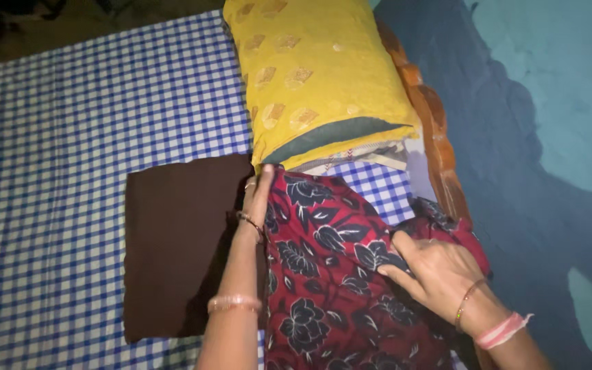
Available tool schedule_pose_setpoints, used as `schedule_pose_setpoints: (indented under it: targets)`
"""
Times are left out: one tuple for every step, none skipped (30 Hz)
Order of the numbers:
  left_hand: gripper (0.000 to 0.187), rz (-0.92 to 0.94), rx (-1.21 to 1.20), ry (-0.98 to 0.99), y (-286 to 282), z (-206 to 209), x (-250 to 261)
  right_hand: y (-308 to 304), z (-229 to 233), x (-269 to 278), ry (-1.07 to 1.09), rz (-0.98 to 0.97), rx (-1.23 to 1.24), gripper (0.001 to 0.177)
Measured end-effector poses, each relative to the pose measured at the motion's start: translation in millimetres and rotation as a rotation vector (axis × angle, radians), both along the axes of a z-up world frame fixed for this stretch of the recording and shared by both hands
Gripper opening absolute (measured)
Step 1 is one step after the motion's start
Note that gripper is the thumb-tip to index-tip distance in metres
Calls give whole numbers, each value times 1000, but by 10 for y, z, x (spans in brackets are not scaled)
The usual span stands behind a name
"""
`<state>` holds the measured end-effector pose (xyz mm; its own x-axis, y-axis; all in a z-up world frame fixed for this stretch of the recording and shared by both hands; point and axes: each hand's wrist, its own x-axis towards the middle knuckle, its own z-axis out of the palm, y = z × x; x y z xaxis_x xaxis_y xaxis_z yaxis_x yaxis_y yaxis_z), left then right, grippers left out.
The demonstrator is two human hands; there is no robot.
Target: The person folds a brown piece of clothing on a blue and white checkered bedsheet, smoothing and aligning the edges. They then fold a red floral-patterned cloth and place it on top of the brown one, creating a neat stack.
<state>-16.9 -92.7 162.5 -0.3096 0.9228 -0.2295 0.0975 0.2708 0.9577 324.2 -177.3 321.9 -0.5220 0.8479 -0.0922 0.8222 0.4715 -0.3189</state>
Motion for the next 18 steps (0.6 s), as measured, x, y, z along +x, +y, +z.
schedule_pose_setpoints:
  targets:
    - [75,-76,-22,-77,-23,66,-20,-62,-5,26,-30,-13,-22,46]
    - [75,-78,-67,-35,-87,114,1,-128,-5,79,-65,-27,-47,46]
    - [74,-80,-112,8,-169,158,31,-164,-1,138,-65,-32,-41,44]
    - [75,-83,-158,59,-266,223,15,-167,2,158,-57,-39,-37,43]
    - [74,-35,-119,28,-367,277,14,-166,11,176,-49,-45,-32,42]
    - [73,8,-89,-3,-525,300,24,-230,7,186,12,-36,6,40]
    - [73,51,-60,-34,-685,322,16,-295,0,183,73,-29,47,38]
    - [67,90,-40,-53,-831,325,51,-377,14,222,122,-26,90,36]
    - [61,128,-20,-72,-991,335,66,-482,23,243,137,-31,122,36]
    - [56,166,8,-91,-1113,367,72,-567,34,238,151,-36,163,36]
    - [50,174,56,-66,-1234,424,58,-679,57,230,165,-40,205,36]
    - [46,182,110,-49,-1321,503,67,-777,115,241,173,-52,221,36]
    - [45,216,109,-49,-1416,592,110,-868,191,257,182,-63,237,36]
    - [46,253,118,-39,-1466,730,118,-914,275,260,202,-70,262,35]
    - [47,290,127,-29,-1489,888,163,-937,396,298,235,-62,280,34]
    - [41,269,227,-54,-1500,1072,228,-943,564,361,264,-50,298,33]
    - [37,247,328,-79,-1501,1293,279,-958,757,423,294,-38,316,32]
    - [32,228,428,-102,-1505,1537,328,-972,970,489,333,-54,350,32]
